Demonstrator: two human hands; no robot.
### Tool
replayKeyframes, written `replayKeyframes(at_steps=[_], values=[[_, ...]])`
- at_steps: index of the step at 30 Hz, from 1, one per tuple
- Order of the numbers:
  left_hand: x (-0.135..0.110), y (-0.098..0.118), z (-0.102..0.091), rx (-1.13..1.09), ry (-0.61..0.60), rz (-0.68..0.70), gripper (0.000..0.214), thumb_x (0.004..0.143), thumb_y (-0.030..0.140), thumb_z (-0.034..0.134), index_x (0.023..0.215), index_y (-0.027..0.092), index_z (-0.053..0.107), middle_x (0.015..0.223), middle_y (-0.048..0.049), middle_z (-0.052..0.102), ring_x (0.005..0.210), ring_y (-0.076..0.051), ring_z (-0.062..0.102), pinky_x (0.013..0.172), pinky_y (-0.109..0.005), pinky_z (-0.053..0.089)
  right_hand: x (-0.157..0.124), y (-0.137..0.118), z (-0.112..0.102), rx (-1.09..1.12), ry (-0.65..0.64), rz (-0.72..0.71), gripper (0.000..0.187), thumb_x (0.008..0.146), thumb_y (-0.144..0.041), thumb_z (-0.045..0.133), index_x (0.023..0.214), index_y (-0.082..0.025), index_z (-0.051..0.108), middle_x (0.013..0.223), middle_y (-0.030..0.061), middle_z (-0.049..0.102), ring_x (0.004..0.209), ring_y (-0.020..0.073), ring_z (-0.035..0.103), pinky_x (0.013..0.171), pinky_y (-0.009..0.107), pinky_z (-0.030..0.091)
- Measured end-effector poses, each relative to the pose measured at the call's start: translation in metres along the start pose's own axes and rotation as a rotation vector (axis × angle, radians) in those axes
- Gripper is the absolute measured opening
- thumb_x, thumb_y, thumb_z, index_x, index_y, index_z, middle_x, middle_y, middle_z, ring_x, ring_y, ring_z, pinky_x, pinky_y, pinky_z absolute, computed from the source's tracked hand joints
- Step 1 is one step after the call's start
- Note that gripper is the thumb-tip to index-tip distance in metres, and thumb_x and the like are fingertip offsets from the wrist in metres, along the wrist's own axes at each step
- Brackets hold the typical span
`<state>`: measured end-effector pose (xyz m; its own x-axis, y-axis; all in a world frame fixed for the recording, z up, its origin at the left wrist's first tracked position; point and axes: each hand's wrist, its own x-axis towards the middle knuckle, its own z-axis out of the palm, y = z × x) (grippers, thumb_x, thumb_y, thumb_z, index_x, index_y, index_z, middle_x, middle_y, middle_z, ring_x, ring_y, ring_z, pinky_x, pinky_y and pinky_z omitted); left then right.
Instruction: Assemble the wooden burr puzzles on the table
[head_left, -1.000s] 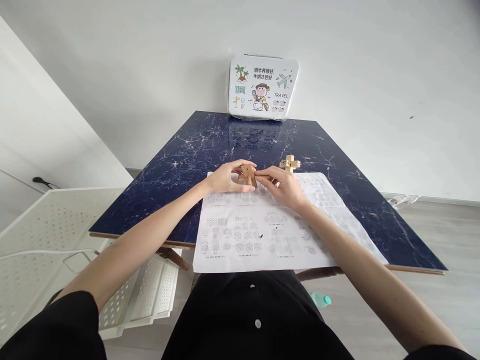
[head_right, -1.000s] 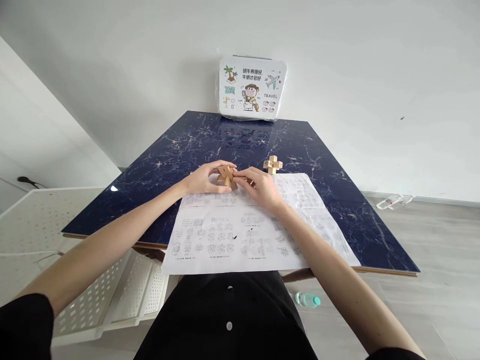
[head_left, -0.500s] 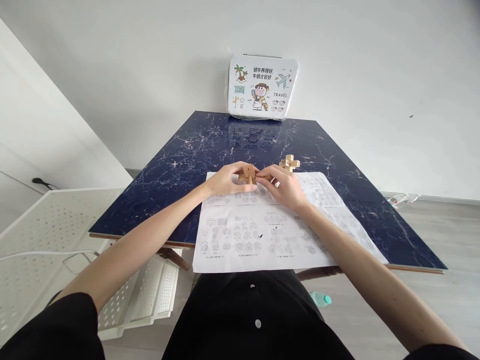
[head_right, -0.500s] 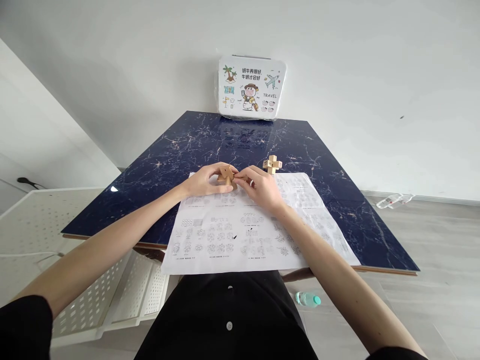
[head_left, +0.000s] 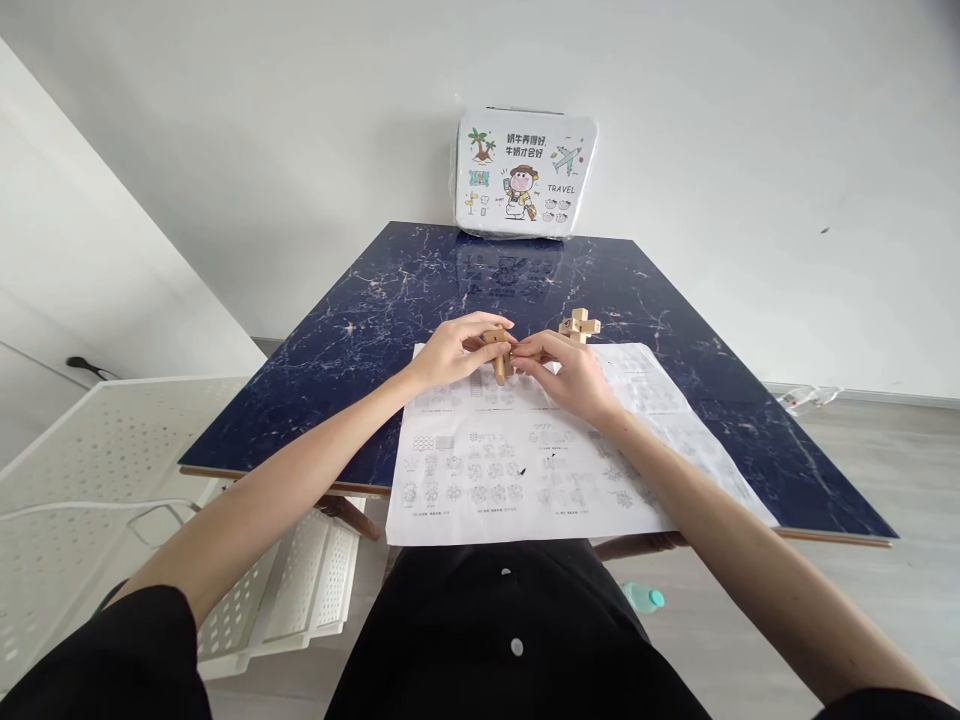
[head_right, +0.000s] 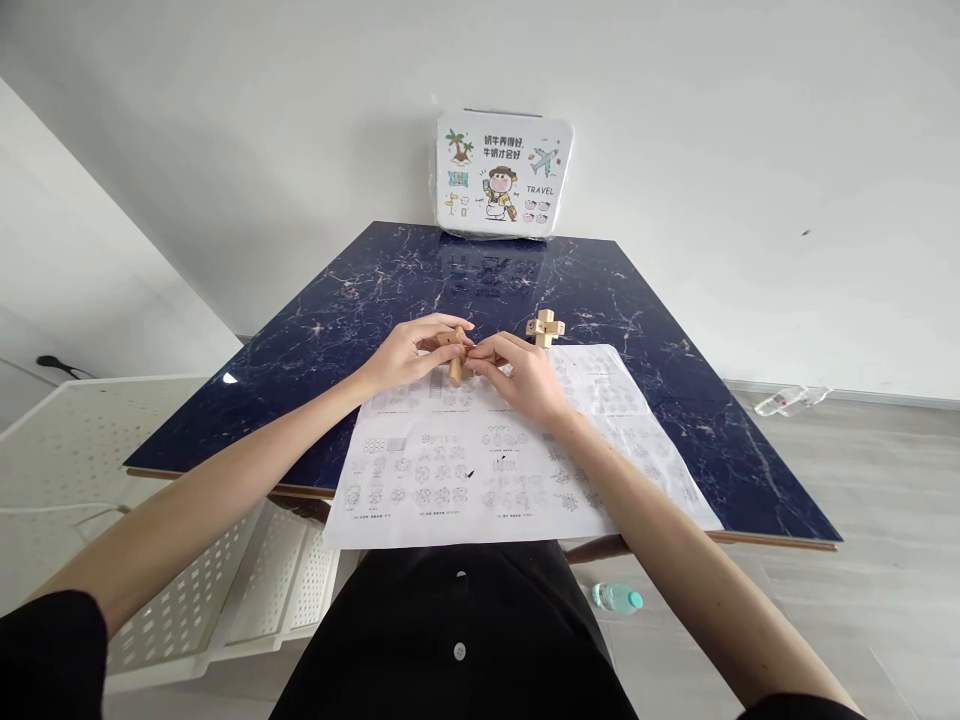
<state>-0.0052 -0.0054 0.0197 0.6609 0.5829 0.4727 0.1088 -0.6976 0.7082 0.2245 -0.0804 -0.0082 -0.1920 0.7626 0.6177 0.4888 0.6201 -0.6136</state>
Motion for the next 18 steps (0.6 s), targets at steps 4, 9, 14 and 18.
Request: replayKeyframes(at_steps=[4,9,14,18], values=[[0.0004,-0.0003,0.0003,0.056,0.020,0.071,0.033,0.104,0.051,0.068,0.114,0.023,0.083,0.142,-0.0121,0.073,0.113,-0.024,0.078,0.098,-0.039,0.067,-0.0001,-0.0014,-0.0002,0.039,-0.003,0.034,0.023,0.104,-0.047,0.069,0.102,-0.024,0.074,0.102,0.0080,0.081,0.089,0.0246,0.079,0.080,0.043,0.066],[-0.0003,-0.0018,-0.0030,0.108,-0.003,0.090,0.030,0.104,0.050,0.070,0.112,0.025,0.084,0.140,-0.0109,0.074,0.122,-0.027,0.075,0.104,-0.043,0.065,0.0000,-0.0060,0.0005,0.012,-0.018,0.071,0.022,0.103,-0.046,0.068,0.103,-0.025,0.073,0.098,0.0068,0.081,0.087,0.0242,0.077,0.083,0.043,0.064],[-0.0009,-0.0011,-0.0047,0.057,-0.032,0.051,0.041,0.098,0.058,0.075,0.123,0.025,0.079,0.144,-0.0116,0.072,0.120,-0.026,0.075,0.103,-0.044,0.065,-0.0002,-0.0054,0.0006,-0.011,-0.039,0.136,0.021,0.101,-0.042,0.069,0.112,-0.025,0.069,0.106,0.0082,0.081,0.091,0.0250,0.076,0.081,0.042,0.063],[-0.0021,-0.0020,-0.0061,0.054,-0.117,-0.029,0.077,0.080,0.060,0.091,0.146,0.030,0.065,0.153,-0.0140,0.066,0.123,-0.032,0.075,0.107,-0.050,0.061,-0.0008,-0.0013,0.0005,-0.001,-0.031,0.203,0.034,0.097,-0.044,0.072,0.123,-0.024,0.063,0.115,0.0123,0.080,0.097,0.0283,0.077,0.080,0.044,0.062]])
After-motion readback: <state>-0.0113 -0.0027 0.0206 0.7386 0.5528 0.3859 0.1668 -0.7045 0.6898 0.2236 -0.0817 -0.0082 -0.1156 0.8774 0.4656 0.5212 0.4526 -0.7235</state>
